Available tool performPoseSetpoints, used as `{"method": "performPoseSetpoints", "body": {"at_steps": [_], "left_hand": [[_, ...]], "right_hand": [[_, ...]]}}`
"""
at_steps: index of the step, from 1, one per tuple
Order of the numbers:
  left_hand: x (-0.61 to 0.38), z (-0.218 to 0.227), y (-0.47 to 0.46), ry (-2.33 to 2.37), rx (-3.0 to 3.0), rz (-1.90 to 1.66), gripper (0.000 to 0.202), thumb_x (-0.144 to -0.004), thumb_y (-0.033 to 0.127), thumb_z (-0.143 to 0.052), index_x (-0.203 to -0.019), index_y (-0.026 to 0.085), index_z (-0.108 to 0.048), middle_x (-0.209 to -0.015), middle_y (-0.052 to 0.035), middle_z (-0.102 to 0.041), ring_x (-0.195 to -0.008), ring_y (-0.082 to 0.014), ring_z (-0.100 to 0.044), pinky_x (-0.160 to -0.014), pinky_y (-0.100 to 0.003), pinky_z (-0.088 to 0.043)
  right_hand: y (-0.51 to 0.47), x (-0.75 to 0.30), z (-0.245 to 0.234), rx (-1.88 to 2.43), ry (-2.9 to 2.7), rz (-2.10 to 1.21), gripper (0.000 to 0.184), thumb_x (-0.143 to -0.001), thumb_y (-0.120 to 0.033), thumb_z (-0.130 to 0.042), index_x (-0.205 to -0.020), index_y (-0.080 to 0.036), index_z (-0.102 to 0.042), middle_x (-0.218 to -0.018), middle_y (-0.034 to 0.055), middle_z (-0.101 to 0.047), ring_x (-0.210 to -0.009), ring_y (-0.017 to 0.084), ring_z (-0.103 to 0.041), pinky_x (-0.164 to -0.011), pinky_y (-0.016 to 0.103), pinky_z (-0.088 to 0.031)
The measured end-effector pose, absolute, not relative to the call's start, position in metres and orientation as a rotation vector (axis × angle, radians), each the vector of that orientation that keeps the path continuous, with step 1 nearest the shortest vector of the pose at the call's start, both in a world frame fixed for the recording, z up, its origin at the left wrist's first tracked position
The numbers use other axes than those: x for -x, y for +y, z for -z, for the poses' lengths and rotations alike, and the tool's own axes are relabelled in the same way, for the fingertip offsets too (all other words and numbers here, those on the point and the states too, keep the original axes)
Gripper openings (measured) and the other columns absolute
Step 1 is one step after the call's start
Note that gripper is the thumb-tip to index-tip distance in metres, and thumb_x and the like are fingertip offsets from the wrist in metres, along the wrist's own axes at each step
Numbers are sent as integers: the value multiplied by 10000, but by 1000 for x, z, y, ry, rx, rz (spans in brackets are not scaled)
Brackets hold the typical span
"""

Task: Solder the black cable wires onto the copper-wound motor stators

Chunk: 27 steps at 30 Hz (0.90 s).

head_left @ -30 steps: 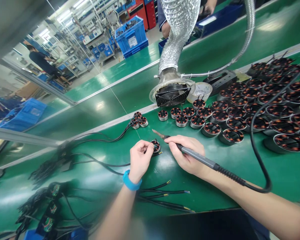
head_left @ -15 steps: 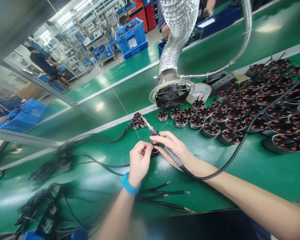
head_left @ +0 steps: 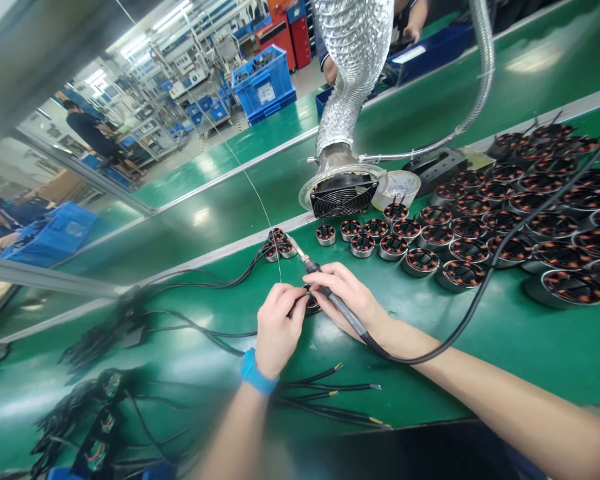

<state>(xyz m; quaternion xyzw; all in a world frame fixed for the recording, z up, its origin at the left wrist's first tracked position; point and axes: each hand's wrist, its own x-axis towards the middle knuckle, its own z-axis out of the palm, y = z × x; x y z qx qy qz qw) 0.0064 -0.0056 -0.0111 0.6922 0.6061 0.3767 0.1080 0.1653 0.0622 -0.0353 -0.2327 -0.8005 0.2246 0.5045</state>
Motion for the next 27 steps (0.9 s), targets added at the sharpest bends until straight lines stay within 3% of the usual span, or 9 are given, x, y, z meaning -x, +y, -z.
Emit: {"method": "performPoseSetpoints", "body": {"at_steps": [7, 14, 21, 27], "left_hand": [[-6, 11, -4, 1778, -2144, -1061, 155, -958, 162, -533, -931, 184, -684, -887, -59, -648, -807, -154, -610, -747, -258, -468], [-3, 9, 3, 1693, -1825, -1125, 129, -930, 201, -594, -821, 186, -661, -771, -8, -576, -716, -137, -529, -658, -250, -414], [-4, 12, 7, 1609, -1609, -1248, 143, -912, 203, -605, -785, 177, -664, -954, -63, -630, -972, -202, -593, -896, -313, -455], [-4, 17, 9, 1574, -1421, -1247, 139, -910, 242, -608, -825, 161, -683, -933, -78, -681, -918, -205, -619, -860, -315, -474]], "right_hand": [[62, -165, 38, 532, -1927, -545, 381, -956, -99, -484, -1292, -268, -547, -1055, 65, -571, -918, 155, -655, -811, 266, -583], [66, -165, 51, 445, -2010, -574, 437, -972, -126, -470, -1379, -283, -510, -1059, 67, -561, -941, 172, -620, -815, 279, -569], [67, -161, 52, 472, -1987, -591, 401, -986, -125, -469, -1358, -266, -510, -1053, 64, -547, -923, 162, -619, -792, 280, -569], [66, -166, 35, 612, -1769, -546, 252, -963, -145, -552, -1191, -234, -611, -1010, 60, -663, -883, 159, -669, -786, 285, -567]]}}
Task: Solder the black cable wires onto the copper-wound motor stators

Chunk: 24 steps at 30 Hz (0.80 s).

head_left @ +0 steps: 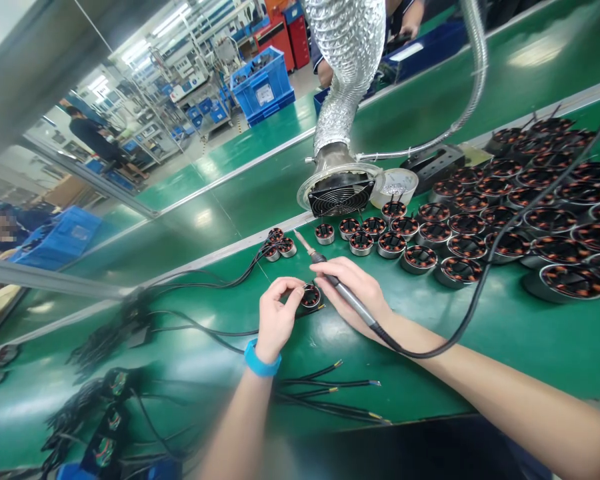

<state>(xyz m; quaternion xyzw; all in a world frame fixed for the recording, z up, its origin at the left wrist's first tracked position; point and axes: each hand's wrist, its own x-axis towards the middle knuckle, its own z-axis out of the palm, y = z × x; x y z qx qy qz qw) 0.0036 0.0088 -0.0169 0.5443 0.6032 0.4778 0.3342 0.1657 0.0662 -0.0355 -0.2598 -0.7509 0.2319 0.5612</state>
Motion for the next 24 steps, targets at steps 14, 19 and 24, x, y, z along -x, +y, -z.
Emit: {"method": "performPoseSetpoints", "body": {"at_steps": [14, 19, 24], "left_hand": [[-4, 20, 12, 1613, -1379, -1273, 154, -897, 266, -623, -801, 158, -675, -855, -58, -659, -838, -187, -611, -792, -292, -475], [-4, 18, 12, 1627, -1430, -1265, 166, -909, 253, -604, -779, 162, -655, -849, -53, -641, -837, -181, -599, -801, -289, -467], [-6, 16, 12, 1635, -1429, -1276, 166, -906, 240, -604, -765, 163, -647, -839, -53, -633, -827, -180, -591, -787, -287, -465]], "right_hand": [[55, -185, 16, 613, -1659, -529, 187, -884, -162, -524, -754, -210, -651, -665, -18, -713, -551, 130, -662, -554, 249, -514], [55, -184, 17, 626, -1676, -580, 192, -886, -173, -531, -747, -211, -658, -677, -16, -719, -560, 134, -664, -558, 250, -512], [55, -183, 26, 727, -1564, -783, 200, -915, -225, -537, -768, -207, -672, -583, -24, -643, -494, 125, -595, -506, 254, -467]]}}
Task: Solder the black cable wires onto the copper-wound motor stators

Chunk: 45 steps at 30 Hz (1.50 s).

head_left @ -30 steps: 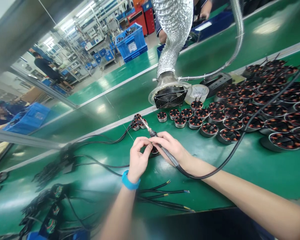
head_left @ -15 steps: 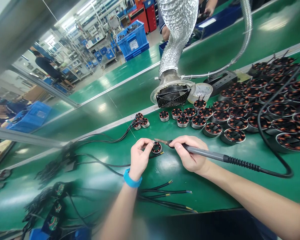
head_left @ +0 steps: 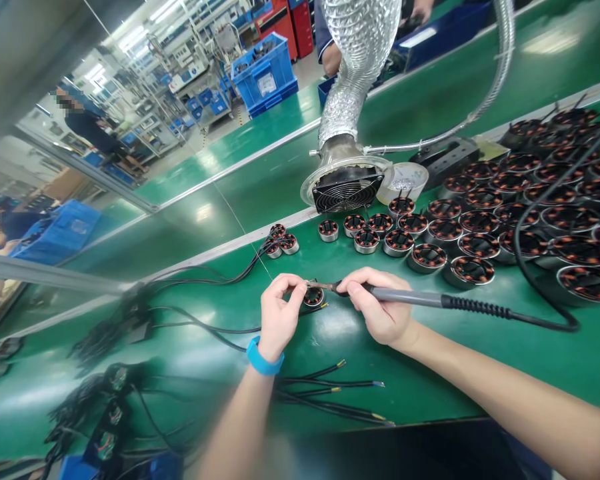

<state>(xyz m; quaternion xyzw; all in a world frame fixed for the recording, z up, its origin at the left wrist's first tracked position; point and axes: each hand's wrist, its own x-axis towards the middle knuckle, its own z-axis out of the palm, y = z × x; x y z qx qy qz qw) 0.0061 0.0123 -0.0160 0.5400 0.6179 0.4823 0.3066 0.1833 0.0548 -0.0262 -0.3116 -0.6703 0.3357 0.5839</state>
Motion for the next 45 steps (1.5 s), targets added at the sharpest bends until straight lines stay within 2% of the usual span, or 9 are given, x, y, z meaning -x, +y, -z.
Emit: {"method": "performPoseSetpoints", "body": {"at_steps": [4, 8, 20, 32, 36, 40, 42, 45], "left_hand": [[-7, 16, 12, 1632, -1421, -1278, 163, -901, 242, -612, -763, 163, -646, -840, -52, -632, -828, -179, -590, -785, -286, -463], [-6, 17, 12, 1630, -1417, -1284, 159, -899, 248, -618, -768, 163, -650, -839, -51, -636, -828, -181, -590, -784, -289, -464], [-9, 16, 11, 1653, -1412, -1305, 176, -901, 282, -620, -776, 165, -664, -849, -58, -646, -841, -188, -602, -801, -294, -473], [-9, 16, 12, 1658, -1413, -1294, 162, -898, 254, -615, -772, 162, -663, -835, -54, -641, -829, -184, -593, -784, -289, -462], [-8, 17, 12, 1664, -1422, -1289, 163, -901, 269, -613, -789, 165, -670, -843, -55, -651, -830, -183, -598, -789, -289, -467], [-9, 17, 11, 1661, -1412, -1305, 169, -895, 285, -621, -784, 169, -672, -846, -54, -655, -830, -181, -602, -787, -285, -473], [-9, 17, 12, 1659, -1406, -1310, 173, -893, 285, -623, -772, 169, -666, -843, -52, -651, -826, -178, -601, -787, -282, -473], [-10, 17, 12, 1648, -1392, -1316, 165, -890, 276, -623, -773, 168, -666, -845, -50, -646, -827, -177, -602, -789, -282, -476]], "right_hand": [[54, -183, 34, 806, -1405, -928, 239, -941, -301, -538, -780, -197, -679, -493, -29, -536, -447, 133, -528, -455, 263, -420], [54, -183, 35, 783, -1418, -917, 240, -940, -305, -543, -777, -197, -683, -488, -37, -514, -430, 123, -501, -448, 258, -408], [54, -183, 23, 743, -1578, -802, 213, -914, -240, -538, -755, -206, -676, -521, -44, -568, -418, 102, -501, -480, 252, -439], [52, -182, 32, 821, -1464, -827, 217, -966, -297, -527, -841, -211, -682, -576, -20, -592, -499, 130, -579, -504, 262, -479], [52, -180, 28, 760, -1595, -748, 157, -968, -227, -523, -934, -202, -674, -696, -3, -642, -591, 128, -615, -610, 272, -526], [55, -175, 37, 752, -1770, -694, 185, -954, -176, -528, -1087, -221, -647, -924, 48, -652, -823, 166, -650, -762, 312, -549], [56, -172, 44, 771, -1850, -721, 300, -915, -161, -555, -1200, -242, -601, -1049, 71, -614, -920, 191, -649, -824, 342, -556], [56, -170, 52, 792, -1945, -804, 575, -816, -140, -622, -1358, -267, -478, -1229, 101, -537, -1002, 225, -648, -889, 386, -562]]}}
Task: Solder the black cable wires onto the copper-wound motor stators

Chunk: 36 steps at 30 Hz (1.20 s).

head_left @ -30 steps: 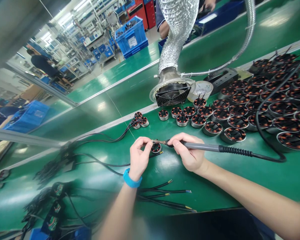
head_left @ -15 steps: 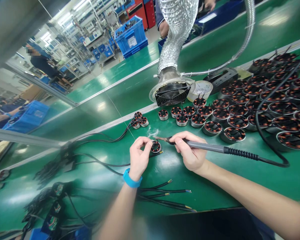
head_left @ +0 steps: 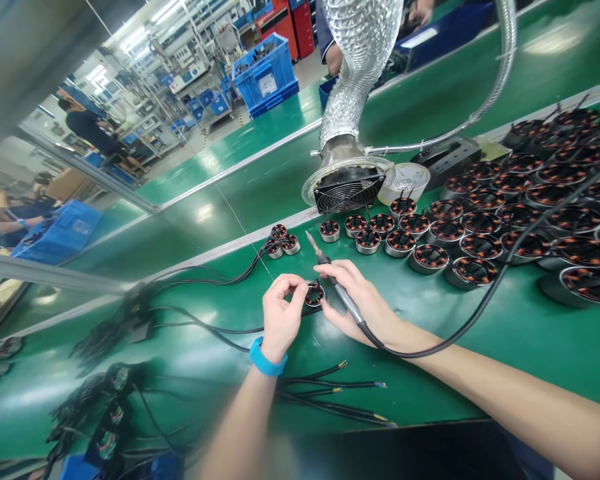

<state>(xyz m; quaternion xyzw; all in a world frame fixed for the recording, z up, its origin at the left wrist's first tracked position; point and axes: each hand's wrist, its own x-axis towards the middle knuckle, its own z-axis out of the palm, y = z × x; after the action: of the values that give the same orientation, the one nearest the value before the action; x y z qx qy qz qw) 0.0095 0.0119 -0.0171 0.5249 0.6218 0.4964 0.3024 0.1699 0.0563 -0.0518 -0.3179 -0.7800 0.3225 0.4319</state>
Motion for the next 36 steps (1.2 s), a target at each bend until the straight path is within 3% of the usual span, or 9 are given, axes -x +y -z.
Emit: {"method": "performPoseSetpoints", "body": {"at_steps": [4, 10, 21, 27, 32, 36], "left_hand": [[-8, 19, 12, 1627, -1396, -1315, 146, -895, 249, -613, -792, 164, -672, -854, -52, -640, -824, -176, -600, -772, -280, -482], [-7, 20, 12, 1643, -1399, -1301, 156, -895, 273, -613, -794, 171, -672, -842, -47, -645, -812, -176, -598, -763, -275, -477], [-1, 19, 11, 1629, -1389, -1354, 160, -905, 274, -615, -798, 164, -659, -874, -53, -648, -860, -176, -600, -794, -281, -472], [4, 22, 11, 1679, -1325, -1225, 194, -876, 346, -650, -806, 166, -658, -766, -15, -589, -667, -126, -526, -575, -224, -407], [11, 16, 16, 1688, -1296, -1178, 245, -831, 388, -705, -787, 147, -709, -763, -25, -642, -718, -134, -548, -698, -252, -433], [10, 1, 29, 1659, -1237, -1053, 338, -797, 458, -727, -887, 133, -749, -761, -31, -662, -660, -119, -512, -647, -246, -402]], "right_hand": [[57, -169, 58, 743, -2016, -924, 747, -763, -158, -698, -1431, -270, -382, -1364, 127, -454, -1144, 269, -614, -971, 423, -544], [62, -164, 67, 631, -1981, -993, 736, -789, -140, -709, -1433, -280, -383, -1352, 121, -466, -1234, 267, -559, -1037, 440, -504], [73, -167, 66, 603, -2012, -887, 648, -806, -89, -648, -1388, -259, -417, -1271, 118, -523, -1129, 241, -612, -956, 397, -549], [84, -183, 52, 584, -2176, -676, 570, -878, -45, -510, -1401, -257, -430, -1237, 129, -541, -1009, 233, -651, -831, 381, -580], [85, -185, 54, 567, -2201, -731, 551, -886, -32, -492, -1394, -233, -426, -1245, 132, -529, -991, 221, -645, -817, 365, -567], [86, -185, 55, 554, -2206, -758, 551, -895, -34, -486, -1406, -221, -402, -1257, 140, -509, -1024, 232, -629, -848, 385, -553]]}}
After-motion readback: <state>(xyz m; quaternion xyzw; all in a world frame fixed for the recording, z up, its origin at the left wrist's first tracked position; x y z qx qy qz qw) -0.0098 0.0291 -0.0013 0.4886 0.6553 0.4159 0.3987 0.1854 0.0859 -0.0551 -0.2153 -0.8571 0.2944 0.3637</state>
